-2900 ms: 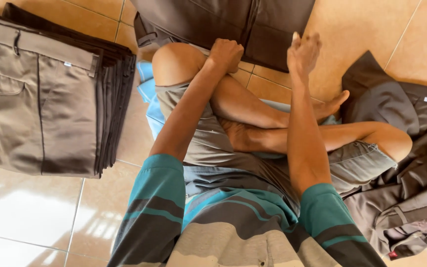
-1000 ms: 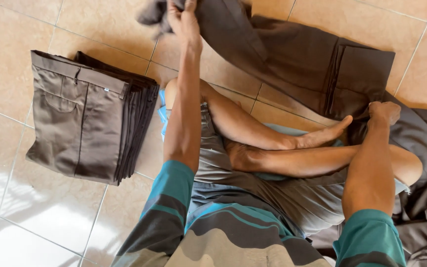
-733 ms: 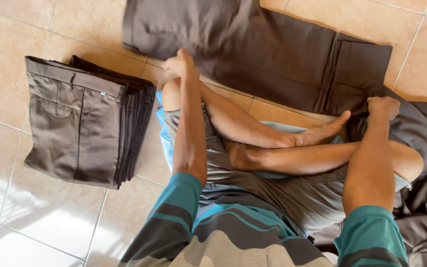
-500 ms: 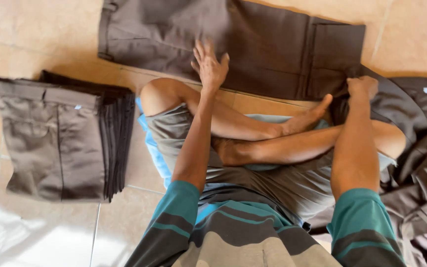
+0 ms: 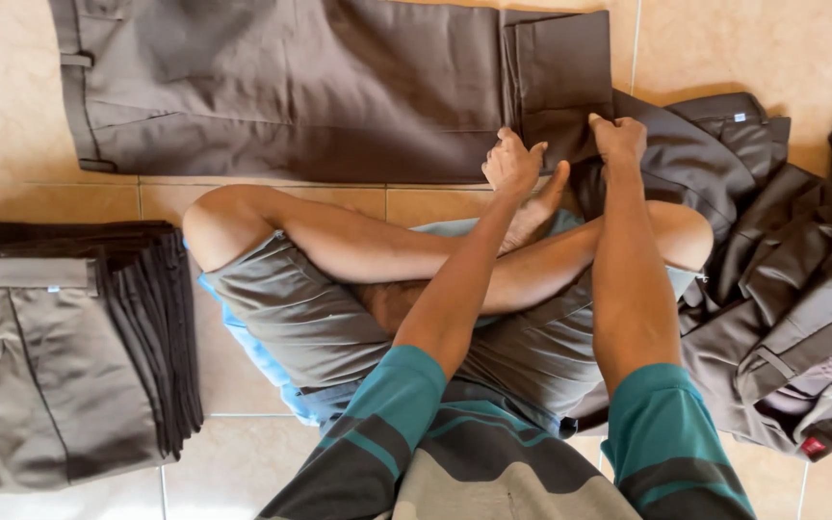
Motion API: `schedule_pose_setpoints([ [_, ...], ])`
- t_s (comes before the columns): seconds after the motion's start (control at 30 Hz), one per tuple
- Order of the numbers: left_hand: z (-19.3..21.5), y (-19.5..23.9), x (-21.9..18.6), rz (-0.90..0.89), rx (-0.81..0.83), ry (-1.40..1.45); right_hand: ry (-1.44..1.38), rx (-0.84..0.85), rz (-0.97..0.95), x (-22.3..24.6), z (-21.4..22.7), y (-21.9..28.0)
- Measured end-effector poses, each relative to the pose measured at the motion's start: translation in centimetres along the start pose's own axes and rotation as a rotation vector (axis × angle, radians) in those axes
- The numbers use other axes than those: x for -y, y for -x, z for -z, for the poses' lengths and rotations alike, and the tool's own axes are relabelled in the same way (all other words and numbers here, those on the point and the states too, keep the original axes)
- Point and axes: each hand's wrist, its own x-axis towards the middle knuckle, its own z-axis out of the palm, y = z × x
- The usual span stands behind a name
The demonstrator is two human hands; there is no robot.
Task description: The person sits cross-legged on a tiled floor and folds multiple pairs of brown trousers by hand. They smooth out the fabric, fold the legs, and stack the finished trousers into a neat pile on the left side of the frame.
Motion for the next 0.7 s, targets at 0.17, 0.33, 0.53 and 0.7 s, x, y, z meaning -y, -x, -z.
schedule_pose_setpoints([
  [0.17, 4.9, 2.3, -2.9, 0.040, -0.032, 0.100, -0.094, 0.126, -0.116, 6.1, 5.1, 7.4],
  [0.33, 14.9, -1.0, 1.7, -0.239, -0.312, 0.035, -0.200, 0.117, -0.172, 6.5, 4.7, 7.3],
  [0.53, 29.7, -5.3, 13.8, -0.019, -0.346, -0.215, 0.058, 0.033, 0.182, 4.9, 1.6, 5.5],
  [0.7, 32.6, -4.0, 16.0, 0.296, -0.225, -0.097, 0.227, -0.091, 0.593, 5.0, -1.4, 6.1],
])
